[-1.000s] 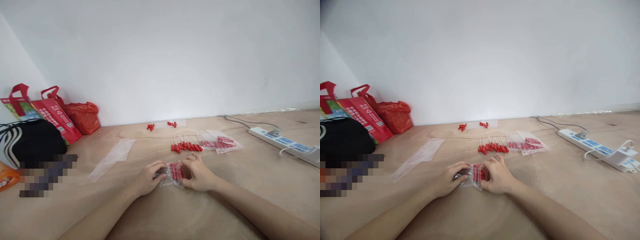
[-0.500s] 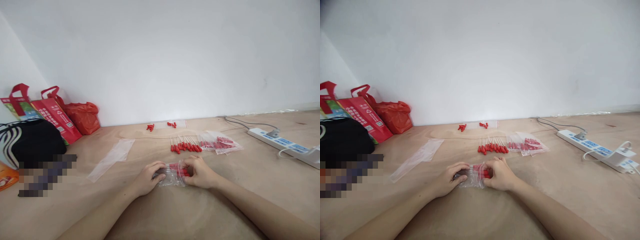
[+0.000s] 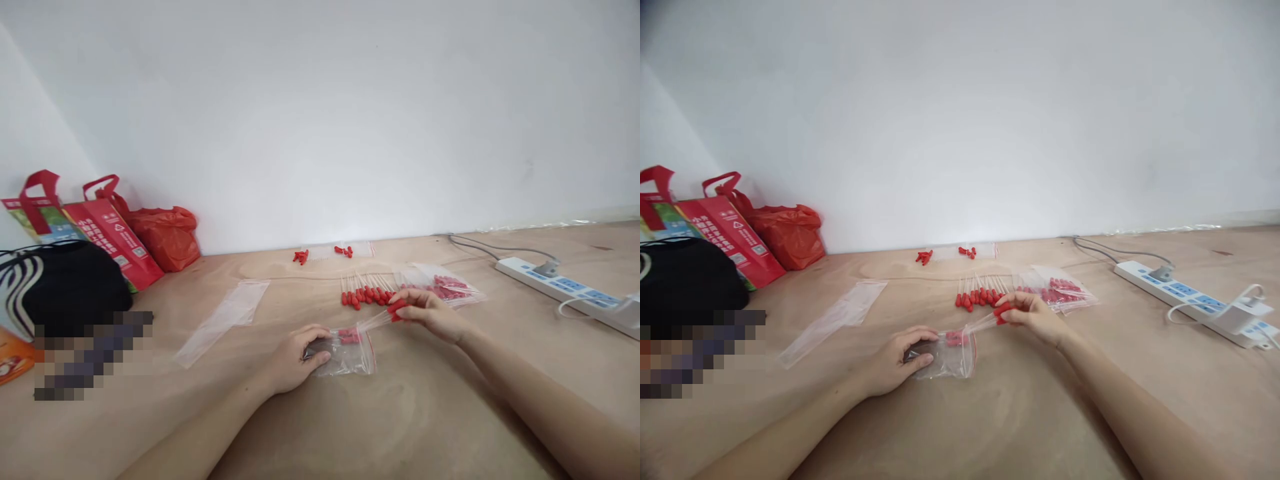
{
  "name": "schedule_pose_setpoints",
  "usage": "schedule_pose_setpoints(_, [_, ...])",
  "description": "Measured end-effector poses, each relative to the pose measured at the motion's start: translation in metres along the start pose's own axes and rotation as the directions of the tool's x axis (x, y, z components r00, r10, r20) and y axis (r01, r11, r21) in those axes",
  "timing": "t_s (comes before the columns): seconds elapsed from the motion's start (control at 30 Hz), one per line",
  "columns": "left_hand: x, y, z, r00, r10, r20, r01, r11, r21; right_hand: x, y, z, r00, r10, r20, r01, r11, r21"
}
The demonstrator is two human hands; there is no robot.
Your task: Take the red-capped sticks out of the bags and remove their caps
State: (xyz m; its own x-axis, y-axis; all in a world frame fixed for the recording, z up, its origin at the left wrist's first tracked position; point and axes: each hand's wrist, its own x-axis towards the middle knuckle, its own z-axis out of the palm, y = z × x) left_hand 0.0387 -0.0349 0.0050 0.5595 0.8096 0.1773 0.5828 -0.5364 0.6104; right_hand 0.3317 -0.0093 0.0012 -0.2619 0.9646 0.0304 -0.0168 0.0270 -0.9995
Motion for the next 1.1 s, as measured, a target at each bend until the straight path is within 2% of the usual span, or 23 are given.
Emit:
schedule_pose_setpoints(0.07, [-0.001,-0.001,-0.001,1.0,-0.006,0.004,0.006,1.0,-0.014,0.002,-0.003,-0.014,0.992,-0.036,-0.123,0.04,0.999,0.035])
schedule_pose_setpoints(0.13, [0.0,-0.001,-0.002,1.0,-0.021,-0.018,0.02,1.0,-0.023,0.004,-0.005,-0.022,0.964,-0.106,-0.243,0.115,0.993,0.021])
schedule_pose_setpoints(0.2, [0.005,0.001,-0.002,0.994,-0.044,-0.101,0.04,0.998,-0.04,0.004,-0.005,-0.018,0.91,-0.237,-0.341,0.224,0.971,-0.078])
schedule_pose_setpoints(0.27, [0.014,0.009,-0.001,0.979,-0.088,-0.185,0.068,0.991,-0.112,0.002,-0.005,-0.003,0.823,-0.427,-0.375,0.348,0.9,-0.261])
schedule_pose_setpoints(0.33, [0.027,0.022,0.002,0.966,-0.201,-0.165,0.146,0.944,-0.295,-0.001,-0.002,0.019,0.717,-0.632,-0.295,0.455,0.745,-0.488])
schedule_pose_setpoints(0.37, [0.034,0.029,0.005,0.953,-0.287,-0.1,0.219,0.876,-0.429,-0.003,0.0,0.03,0.68,-0.708,-0.188,0.489,0.63,-0.604])
schedule_pose_setpoints(0.4, [0.041,0.036,0.007,0.927,-0.374,-0.01,0.304,0.77,-0.562,-0.004,0.002,0.04,0.64,-0.765,-0.078,0.528,0.511,-0.678])
schedule_pose_setpoints(0.47, [0.053,0.047,0.013,0.867,-0.468,0.171,0.423,0.509,-0.75,-0.007,0.007,0.056,0.553,-0.826,0.112,0.59,0.293,-0.752])
schedule_pose_setpoints(0.5, [0.057,0.05,0.017,0.843,-0.486,0.231,0.45,0.402,-0.797,-0.008,0.009,0.061,0.538,-0.815,0.216,0.616,0.205,-0.761])
schedule_pose_setpoints(0.53, [0.059,0.052,0.019,0.828,-0.495,0.265,0.462,0.332,-0.823,-0.008,0.01,0.065,0.526,-0.794,0.304,0.638,0.131,-0.759])
schedule_pose_setpoints(0.6, [0.062,0.051,0.024,0.81,-0.512,0.286,0.474,0.286,-0.833,-0.008,0.012,0.069,0.523,-0.73,0.44,0.674,0.039,-0.737])
schedule_pose_setpoints(0.7, [0.065,0.041,0.022,0.798,-0.531,0.283,0.502,0.327,-0.801,-0.008,0.011,0.067,0.536,-0.682,0.498,0.7,0.029,-0.713])
schedule_pose_setpoints(0.8, [0.079,0.022,0.007,0.795,-0.547,0.261,0.527,0.409,-0.745,-0.009,0.009,0.059,0.595,-0.681,0.426,0.661,0.115,-0.741])
schedule_pose_setpoints(0.93, [0.111,-0.008,-0.016,0.779,-0.579,0.239,0.587,0.542,-0.601,-0.01,0.011,0.045,0.714,-0.625,0.317,0.571,0.255,-0.781])
schedule_pose_setpoints(1.0, [0.126,-0.02,-0.02,0.751,-0.609,0.255,0.639,0.576,-0.51,-0.01,0.014,0.041,0.756,-0.586,0.291,0.541,0.31,-0.782])
schedule_pose_setpoints(1.1, [0.142,-0.03,-0.014,0.721,-0.636,0.276,0.689,0.61,-0.392,-0.008,0.019,0.04,0.792,-0.554,0.257,0.515,0.38,-0.768])
